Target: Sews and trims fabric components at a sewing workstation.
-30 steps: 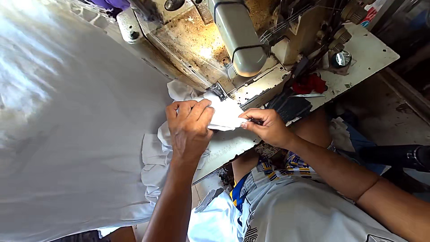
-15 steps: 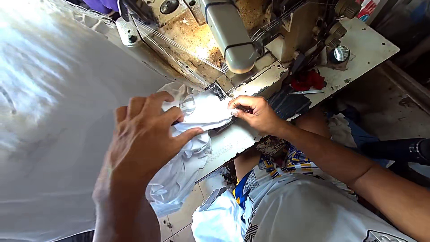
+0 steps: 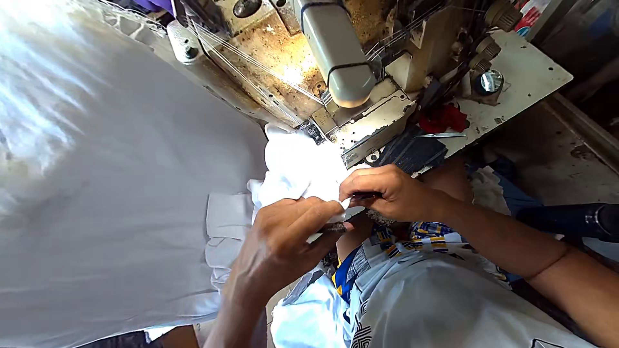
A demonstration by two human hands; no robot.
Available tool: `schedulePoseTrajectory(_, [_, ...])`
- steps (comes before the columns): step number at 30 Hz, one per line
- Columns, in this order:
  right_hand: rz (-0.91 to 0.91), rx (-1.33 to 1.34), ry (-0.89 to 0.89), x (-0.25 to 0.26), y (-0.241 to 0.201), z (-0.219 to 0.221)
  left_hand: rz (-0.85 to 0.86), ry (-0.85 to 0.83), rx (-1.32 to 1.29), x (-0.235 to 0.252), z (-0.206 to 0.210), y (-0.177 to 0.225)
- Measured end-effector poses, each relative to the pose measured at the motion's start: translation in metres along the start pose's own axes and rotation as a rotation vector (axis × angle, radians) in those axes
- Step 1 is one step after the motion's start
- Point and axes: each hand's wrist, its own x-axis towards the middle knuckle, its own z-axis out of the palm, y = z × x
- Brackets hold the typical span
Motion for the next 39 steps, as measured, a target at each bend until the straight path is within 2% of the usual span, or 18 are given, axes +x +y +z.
schedulePoseTrajectory(2, [0.025,0.019,0.083,-0.009,0.005,0.004,-0.024,0.088,0.249,0.0,0.016,-0.006])
schedulePoseTrajectory(4, [0.055,0.034,0.145,-0.016,0.008,0.006,-0.043,0.085,0.437,0.0,0.032,-0.02])
schedulePoseTrajectory(7, [0.099,0.036,0.191,-0.022,0.009,0.008,-0.074,0.062,0.537,-0.006,0.05,-0.043])
schedulePoseTrajectory(10, [0.13,0.043,0.2,-0.025,0.01,0.01,-0.114,0.083,0.582,-0.008,0.05,-0.043])
schedulePoseTrajectory(13, [0.154,0.079,0.201,-0.027,0.009,0.01,-0.154,0.051,0.597,-0.005,0.041,-0.031])
schedulePoseTrajectory(20, [0.21,0.153,0.22,-0.027,0.005,0.007,0.007,-0.034,0.396,-0.005,0.024,-0.037])
schedulePoseTrajectory(25, [0.229,0.144,0.226,-0.028,0.007,0.005,-0.016,-0.105,0.465,0.001,0.024,-0.046])
schedulePoseTrajectory(31, [0.25,0.167,0.217,-0.029,0.008,0.004,-0.004,0.006,0.511,0.001,0.028,-0.044])
schedulePoseTrajectory(39, [0.277,0.209,0.253,-0.027,0.011,0.004,-0.045,0.029,0.511,0.004,0.023,-0.044])
